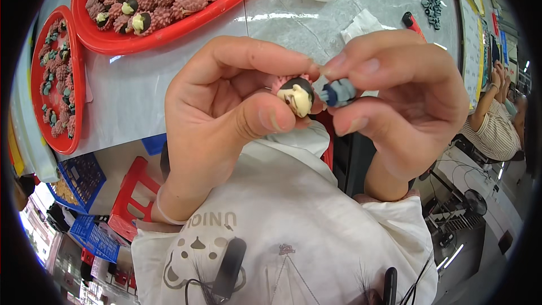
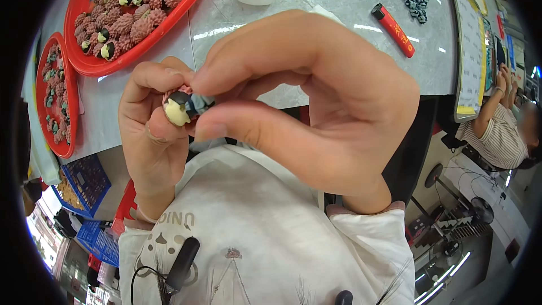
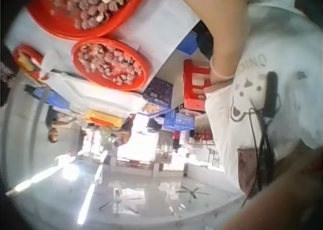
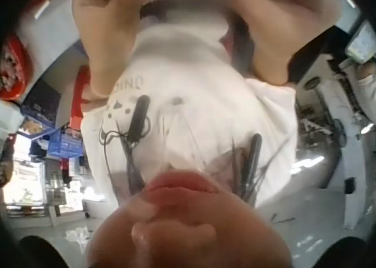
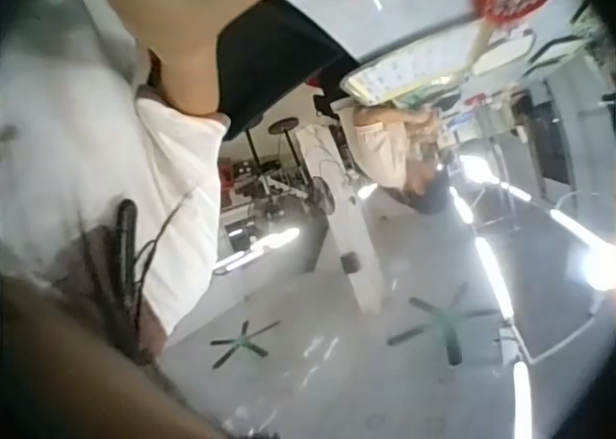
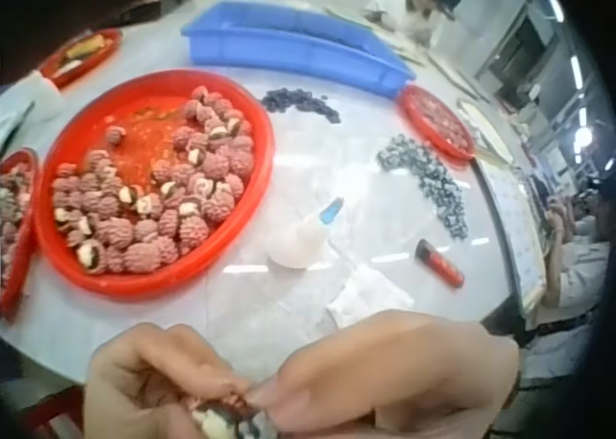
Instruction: The person assembles miniature figurines by applying glue from a bottle onto figurine heads, attaching figurine bodies to them by hand, and placing the assembled figurines into a tray.
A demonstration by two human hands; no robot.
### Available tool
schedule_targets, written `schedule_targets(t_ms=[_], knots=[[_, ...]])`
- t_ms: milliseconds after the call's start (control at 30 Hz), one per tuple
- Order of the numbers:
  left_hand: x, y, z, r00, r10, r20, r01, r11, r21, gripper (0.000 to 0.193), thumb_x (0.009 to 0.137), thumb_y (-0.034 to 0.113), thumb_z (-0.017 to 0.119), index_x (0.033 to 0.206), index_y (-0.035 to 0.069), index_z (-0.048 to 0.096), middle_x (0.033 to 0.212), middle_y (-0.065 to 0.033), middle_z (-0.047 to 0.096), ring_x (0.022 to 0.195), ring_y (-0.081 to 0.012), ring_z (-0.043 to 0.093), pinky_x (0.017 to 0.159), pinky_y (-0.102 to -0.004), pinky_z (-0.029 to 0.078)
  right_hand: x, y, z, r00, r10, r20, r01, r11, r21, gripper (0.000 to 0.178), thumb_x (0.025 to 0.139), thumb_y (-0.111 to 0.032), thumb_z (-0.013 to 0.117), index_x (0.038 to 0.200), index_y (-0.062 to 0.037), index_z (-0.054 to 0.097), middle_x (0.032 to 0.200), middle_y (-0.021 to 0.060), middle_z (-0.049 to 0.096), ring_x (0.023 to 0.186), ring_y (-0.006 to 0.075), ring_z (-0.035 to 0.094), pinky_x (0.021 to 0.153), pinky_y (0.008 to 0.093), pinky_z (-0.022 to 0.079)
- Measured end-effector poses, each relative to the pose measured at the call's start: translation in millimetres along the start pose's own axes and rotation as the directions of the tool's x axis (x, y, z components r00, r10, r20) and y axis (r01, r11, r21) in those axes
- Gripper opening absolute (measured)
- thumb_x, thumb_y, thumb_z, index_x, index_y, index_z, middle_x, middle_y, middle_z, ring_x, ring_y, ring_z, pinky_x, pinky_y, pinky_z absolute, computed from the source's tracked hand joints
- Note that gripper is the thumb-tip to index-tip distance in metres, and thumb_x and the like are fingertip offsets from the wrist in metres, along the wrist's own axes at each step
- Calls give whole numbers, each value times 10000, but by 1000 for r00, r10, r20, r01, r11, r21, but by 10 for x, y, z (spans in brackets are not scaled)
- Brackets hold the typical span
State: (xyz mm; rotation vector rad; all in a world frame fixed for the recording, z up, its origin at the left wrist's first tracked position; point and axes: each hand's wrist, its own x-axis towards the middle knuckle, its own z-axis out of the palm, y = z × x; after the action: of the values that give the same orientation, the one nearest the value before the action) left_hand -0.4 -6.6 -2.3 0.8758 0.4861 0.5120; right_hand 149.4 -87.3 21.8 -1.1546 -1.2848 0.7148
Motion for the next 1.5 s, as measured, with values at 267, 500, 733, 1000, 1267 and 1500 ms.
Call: schedule_targets(t_ms=[267,500,733,1000,1267,1500], knots=[[13,-48,-70,994,113,-8,-112,989,100,467,649,361,703,894,9,520,802,-34,488,682,-75,447,580,-168,375,63,63,37,963,-263,54,268,934,-235,305,556,24,725,801,26,544,778,187,564,644,198,586,510,235,482],[21,26,-94,985,167,-40,-157,971,178,406,681,298,688,881,-24,542,791,-47,498,668,-92,457,593,-197,369,105,59,136,967,-254,32,249,907,-338,264,548,6,726,765,29,579,762,173,573,593,177,566,472,220,460],[28,286,-480,909,401,115,-417,878,233,299,800,175,553,996,-41,481,892,-134,525,785,-174,541,668,-249,439,59,-52,305,990,-126,63,140,864,-483,329,641,-356,670,783,-62,626,881,125,462,789,198,452,591,248,390],[-108,1108,-853,775,629,-58,-20,115,993,241,783,-8,450,993,10,566,1041,-98,559,1000,-181,504,870,-282,363,45,61,-33,972,-123,-202,42,931,-364,185,718,-92,605,861,23,584,798,106,489,663,158,454,587,239,360],[265,867,-625,934,294,201,-176,-109,978,181,701,56,585,872,4,555,903,-114,548,849,-225,535,736,-278,412,25,43,-163,974,-41,-221,-60,900,-432,159,708,34,557,865,44,579,785,99,531,689,145,487,615,228,372],[250,712,-654,784,598,166,-426,324,845,138,738,-18,563,873,-20,534,947,-106,528,818,-169,543,657,-249,447,163,244,-127,905,-68,-419,-114,913,-393,212,704,15,577,915,32,575,786,85,573,741,150,521,700,230,398]])
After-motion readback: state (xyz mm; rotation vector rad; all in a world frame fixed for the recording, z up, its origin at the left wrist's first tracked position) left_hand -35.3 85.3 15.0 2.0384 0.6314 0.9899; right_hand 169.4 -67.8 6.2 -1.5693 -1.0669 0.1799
